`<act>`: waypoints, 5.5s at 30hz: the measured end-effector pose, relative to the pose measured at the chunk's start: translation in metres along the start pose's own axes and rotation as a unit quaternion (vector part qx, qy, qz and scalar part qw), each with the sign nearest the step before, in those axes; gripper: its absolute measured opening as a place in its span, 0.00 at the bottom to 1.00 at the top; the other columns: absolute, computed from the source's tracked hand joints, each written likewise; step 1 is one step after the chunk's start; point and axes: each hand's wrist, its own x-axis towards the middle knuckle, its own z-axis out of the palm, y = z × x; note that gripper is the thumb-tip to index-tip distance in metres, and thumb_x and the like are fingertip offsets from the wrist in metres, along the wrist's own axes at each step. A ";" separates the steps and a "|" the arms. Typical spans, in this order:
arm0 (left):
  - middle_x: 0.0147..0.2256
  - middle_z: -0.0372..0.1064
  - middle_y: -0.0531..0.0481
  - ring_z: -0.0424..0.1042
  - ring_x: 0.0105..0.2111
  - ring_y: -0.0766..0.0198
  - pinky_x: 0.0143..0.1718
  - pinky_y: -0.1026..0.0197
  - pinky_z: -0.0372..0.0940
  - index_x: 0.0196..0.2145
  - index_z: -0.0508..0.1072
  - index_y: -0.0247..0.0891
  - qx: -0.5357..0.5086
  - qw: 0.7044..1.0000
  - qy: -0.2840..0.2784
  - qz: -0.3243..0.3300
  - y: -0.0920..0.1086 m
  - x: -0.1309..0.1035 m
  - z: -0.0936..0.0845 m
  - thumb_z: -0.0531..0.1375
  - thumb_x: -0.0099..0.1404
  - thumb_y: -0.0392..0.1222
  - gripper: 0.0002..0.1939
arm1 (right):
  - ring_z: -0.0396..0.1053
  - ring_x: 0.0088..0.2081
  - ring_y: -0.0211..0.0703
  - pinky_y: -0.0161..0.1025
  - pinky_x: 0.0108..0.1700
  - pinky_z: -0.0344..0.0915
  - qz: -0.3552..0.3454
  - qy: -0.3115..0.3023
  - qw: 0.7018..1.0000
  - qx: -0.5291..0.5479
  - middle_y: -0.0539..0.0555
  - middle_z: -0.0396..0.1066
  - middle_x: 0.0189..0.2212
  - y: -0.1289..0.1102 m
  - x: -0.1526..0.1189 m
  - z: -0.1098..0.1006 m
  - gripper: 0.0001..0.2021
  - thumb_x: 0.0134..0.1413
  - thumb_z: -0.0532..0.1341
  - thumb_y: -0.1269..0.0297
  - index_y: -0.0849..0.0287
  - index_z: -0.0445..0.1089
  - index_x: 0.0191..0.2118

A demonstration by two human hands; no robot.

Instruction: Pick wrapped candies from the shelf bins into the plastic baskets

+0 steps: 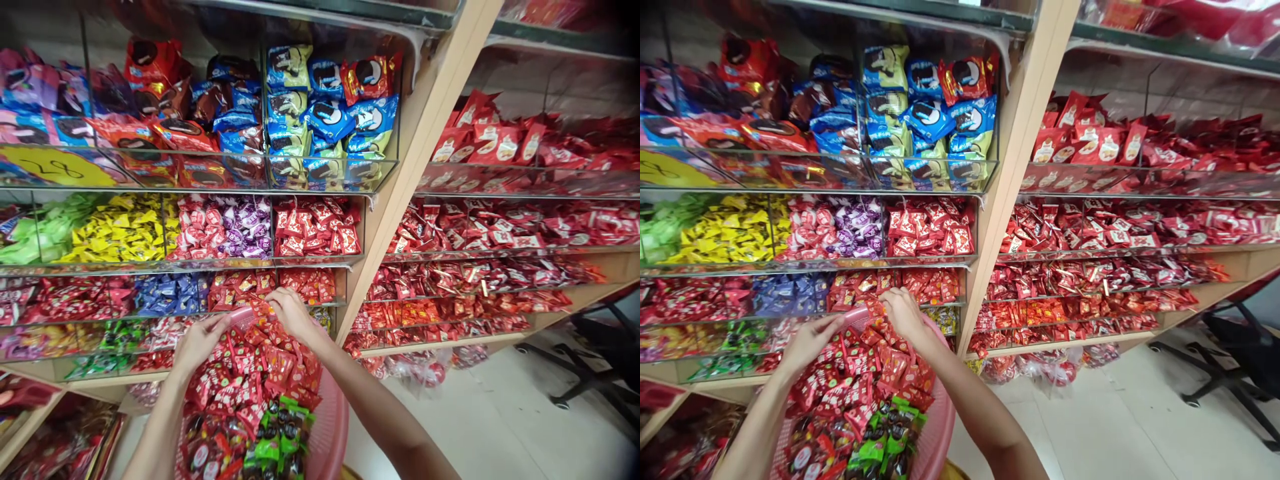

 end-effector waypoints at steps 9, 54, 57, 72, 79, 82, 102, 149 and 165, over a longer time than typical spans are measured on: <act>0.45 0.74 0.48 0.72 0.46 0.51 0.44 0.57 0.64 0.47 0.75 0.45 -0.003 1.000 0.005 -0.005 -0.004 0.000 -0.003 0.52 0.58 0.64 0.28 | 0.65 0.41 0.42 0.38 0.45 0.60 -0.003 -0.030 1.000 -0.009 0.51 0.73 0.38 0.020 -0.001 0.009 0.13 0.57 0.53 0.76 0.54 0.72 0.38; 0.44 0.74 0.50 0.72 0.45 0.53 0.44 0.60 0.64 0.46 0.75 0.46 0.004 1.000 0.010 -0.001 -0.032 0.013 0.007 0.52 0.58 0.63 0.27 | 0.69 0.27 0.44 0.36 0.28 0.58 0.384 0.131 0.912 -0.058 0.60 0.72 0.26 0.125 0.030 0.018 0.16 0.57 0.52 0.57 0.60 0.72 0.27; 0.45 0.74 0.51 0.72 0.45 0.52 0.44 0.58 0.64 0.47 0.75 0.47 0.011 1.000 0.004 -0.020 -0.030 0.012 0.005 0.52 0.58 0.64 0.27 | 0.67 0.25 0.43 0.35 0.26 0.57 0.387 0.142 0.911 -0.034 0.58 0.71 0.24 0.129 0.030 0.023 0.17 0.56 0.53 0.55 0.59 0.71 0.25; 0.44 0.74 0.50 0.72 0.45 0.52 0.46 0.58 0.63 0.46 0.75 0.46 0.001 1.000 0.006 -0.006 -0.028 0.015 0.004 0.52 0.57 0.64 0.27 | 0.69 0.26 0.40 0.34 0.29 0.64 0.291 0.227 0.902 0.223 0.52 0.71 0.22 0.126 0.024 0.019 0.14 0.49 0.54 0.52 0.58 0.63 0.24; 0.42 0.75 0.52 0.72 0.45 0.53 0.46 0.59 0.64 0.45 0.76 0.46 -0.010 1.000 0.019 0.006 -0.023 0.010 0.003 0.55 0.57 0.61 0.24 | 0.72 0.35 0.43 0.40 0.40 0.67 0.214 0.259 0.872 0.356 0.54 0.73 0.29 0.092 -0.030 -0.004 0.16 0.47 0.60 0.50 0.59 0.65 0.28; 0.44 0.75 0.50 0.71 0.46 0.52 0.48 0.58 0.63 0.45 0.76 0.45 -0.018 1.000 0.016 0.006 -0.020 0.007 0.003 0.54 0.57 0.62 0.26 | 0.72 0.37 0.43 0.42 0.44 0.67 0.198 0.275 0.840 0.424 0.52 0.72 0.29 0.071 -0.057 -0.014 0.13 0.46 0.64 0.53 0.59 0.67 0.29; 0.45 0.74 0.51 0.71 0.46 0.51 0.46 0.57 0.64 0.46 0.75 0.47 -0.004 1.000 0.008 -0.001 -0.010 0.003 0.010 0.53 0.57 0.64 0.27 | 0.73 0.30 0.43 0.41 0.35 0.69 0.248 0.259 0.787 0.502 0.49 0.72 0.28 0.010 -0.131 -0.024 0.11 0.46 0.66 0.56 0.55 0.67 0.33; 0.43 0.75 0.50 0.72 0.46 0.53 0.46 0.59 0.64 0.45 0.76 0.45 -0.019 1.000 0.024 0.001 -0.021 -0.001 0.005 0.54 0.57 0.62 0.26 | 0.68 0.42 0.41 0.41 0.45 0.67 -0.088 0.053 0.979 0.178 0.58 0.63 0.52 -0.041 -0.134 -0.056 0.10 0.57 0.57 0.71 0.54 0.71 0.43; 0.46 0.73 0.49 0.71 0.47 0.50 0.47 0.56 0.62 0.47 0.74 0.46 -0.015 0.999 0.008 -0.027 -0.019 -0.001 0.006 0.51 0.57 0.67 0.31 | 0.69 0.39 0.39 0.37 0.40 0.67 0.030 0.102 0.969 0.223 0.55 0.70 0.38 -0.023 -0.143 -0.036 0.03 0.56 0.59 0.68 0.57 0.68 0.37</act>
